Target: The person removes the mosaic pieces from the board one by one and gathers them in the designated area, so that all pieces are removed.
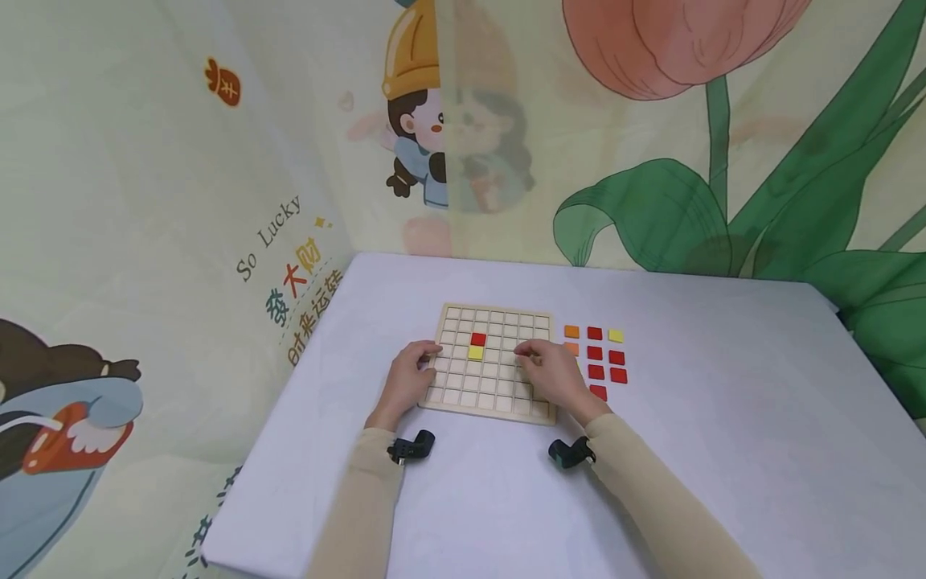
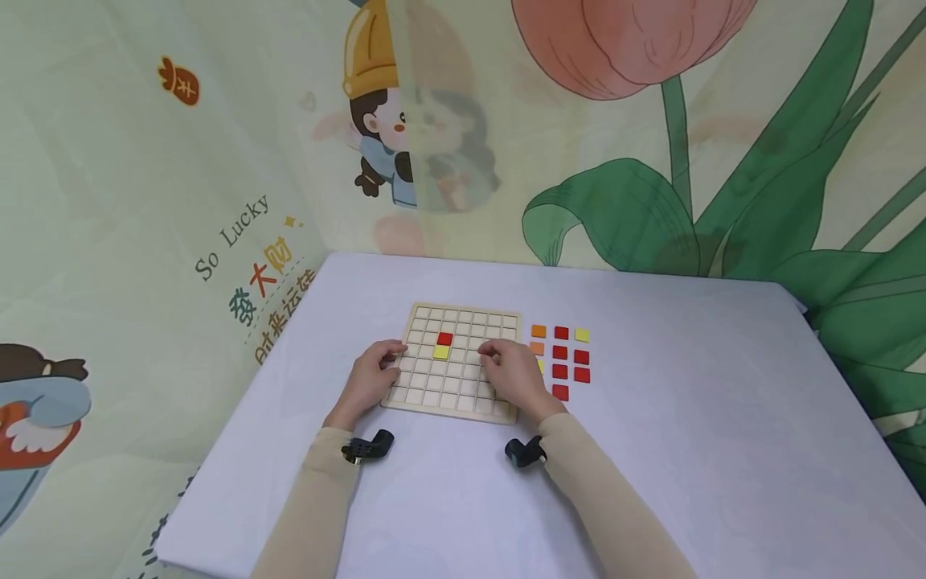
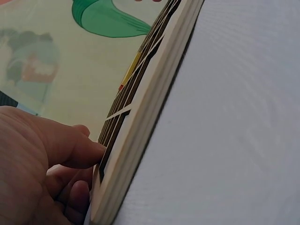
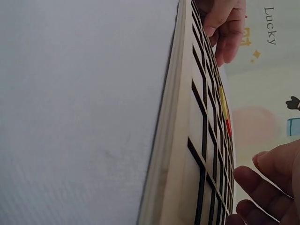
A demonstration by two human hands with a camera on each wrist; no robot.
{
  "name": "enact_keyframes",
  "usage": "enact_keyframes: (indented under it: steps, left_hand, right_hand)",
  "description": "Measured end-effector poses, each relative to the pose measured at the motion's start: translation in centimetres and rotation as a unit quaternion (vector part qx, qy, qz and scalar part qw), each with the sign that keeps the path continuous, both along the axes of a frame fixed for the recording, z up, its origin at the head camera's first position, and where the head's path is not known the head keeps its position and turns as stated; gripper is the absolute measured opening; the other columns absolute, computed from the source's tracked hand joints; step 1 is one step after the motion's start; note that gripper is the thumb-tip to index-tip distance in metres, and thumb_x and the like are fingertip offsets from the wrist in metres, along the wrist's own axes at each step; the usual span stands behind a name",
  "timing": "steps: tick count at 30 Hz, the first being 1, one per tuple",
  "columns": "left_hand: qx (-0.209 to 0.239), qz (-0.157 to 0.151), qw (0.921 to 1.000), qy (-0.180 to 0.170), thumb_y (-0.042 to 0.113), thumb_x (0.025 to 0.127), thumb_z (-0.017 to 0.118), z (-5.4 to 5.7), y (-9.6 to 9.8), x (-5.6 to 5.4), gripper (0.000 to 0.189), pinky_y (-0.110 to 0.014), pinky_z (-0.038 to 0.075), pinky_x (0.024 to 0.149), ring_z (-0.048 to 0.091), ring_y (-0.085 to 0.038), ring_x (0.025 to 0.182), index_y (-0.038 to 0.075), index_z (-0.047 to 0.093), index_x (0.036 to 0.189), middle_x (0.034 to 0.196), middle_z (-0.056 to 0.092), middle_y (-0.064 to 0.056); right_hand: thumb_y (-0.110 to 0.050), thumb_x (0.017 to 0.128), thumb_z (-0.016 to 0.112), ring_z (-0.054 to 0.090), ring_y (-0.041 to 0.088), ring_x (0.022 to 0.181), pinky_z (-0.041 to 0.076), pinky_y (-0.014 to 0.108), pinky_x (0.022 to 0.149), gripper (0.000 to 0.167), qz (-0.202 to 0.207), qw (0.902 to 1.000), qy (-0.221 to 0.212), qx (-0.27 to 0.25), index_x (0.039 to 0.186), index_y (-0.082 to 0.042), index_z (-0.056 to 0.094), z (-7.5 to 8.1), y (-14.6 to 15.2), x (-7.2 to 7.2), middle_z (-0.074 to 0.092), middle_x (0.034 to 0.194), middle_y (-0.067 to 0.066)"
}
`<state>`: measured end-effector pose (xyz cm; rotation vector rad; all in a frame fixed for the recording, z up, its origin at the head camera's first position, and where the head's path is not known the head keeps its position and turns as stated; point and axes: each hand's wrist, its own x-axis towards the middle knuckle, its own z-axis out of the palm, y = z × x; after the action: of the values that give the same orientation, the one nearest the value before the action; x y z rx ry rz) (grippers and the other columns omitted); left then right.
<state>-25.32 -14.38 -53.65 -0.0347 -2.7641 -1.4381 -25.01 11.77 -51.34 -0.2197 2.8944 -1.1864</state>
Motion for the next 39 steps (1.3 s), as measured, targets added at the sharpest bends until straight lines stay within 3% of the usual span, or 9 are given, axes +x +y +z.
enact_keyframes:
  steps: [6,14,21,27,39]
  left_hand:
    - [-0.003,-0.002,1.0,0.008,-0.005,0.087,0.058,0.1,0.0,0.0,0.04,-0.038,0.045,0.102,0.053,-0.023,0.117,0.008,0.064,0.124,0.136,0.055,-0.007]
    - [-0.002,-0.002,1.0,0.006,-0.006,0.086,0.056,0.2,-0.2,0.2,0.042,-0.038,0.045,0.102,0.053,-0.024,0.116,0.007,0.064,0.125,0.137,0.054,-0.008]
    - [0.003,-0.001,0.9999,0.011,-0.008,0.085,0.056,0.2,-0.3,0.2,0.043,-0.039,0.045,0.101,0.054,-0.024,0.116,0.007,0.064,0.124,0.137,0.055,-0.008]
    - [0.005,-0.008,0.9999,0.008,-0.007,0.085,0.057,0.2,-0.1,0.2,0.043,-0.039,0.045,0.101,0.054,-0.024,0.116,0.008,0.064,0.125,0.137,0.054,-0.007]
    - [0.005,-0.007,0.9999,0.01,-0.007,0.085,0.057,0.3,-0.1,0.2,0.043,-0.038,0.045,0.101,0.054,-0.023,0.116,0.008,0.064,0.125,0.137,0.055,-0.007]
  right_hand:
    - [-0.021,0.094,0.063,0.058,0.02,0.087,0.054,0.034,0.076,0.022,0.004,0.9999,0.006,0.009,0.114,-0.013,0.07,0.1,-0.9,-0.5,0.069,0.107,0.002]
    - [-0.016,0.093,0.062,0.062,0.02,0.092,0.055,0.037,0.083,0.021,-0.007,0.9986,0.045,0.028,0.111,-0.01,0.071,-0.1,-2.8,-1.2,0.07,0.108,0.004]
    - [-0.013,0.091,0.063,0.06,0.022,0.095,0.05,0.037,0.087,0.02,0.001,0.9958,0.071,0.058,0.107,-0.01,0.073,-0.5,-4.1,-1.7,0.069,0.103,0.004]
    - [-0.015,0.088,0.067,0.055,0.025,0.092,0.046,0.038,0.082,0.02,-0.003,0.9918,0.093,0.088,0.106,-0.009,0.074,-0.6,-4.9,-1.8,0.066,0.101,0.005]
    - [-0.022,0.087,0.071,0.051,0.024,0.094,0.043,0.037,0.082,0.024,-0.002,0.9922,0.073,0.101,0.109,-0.012,0.072,-1.0,-6.2,-2.3,0.061,0.101,0.004]
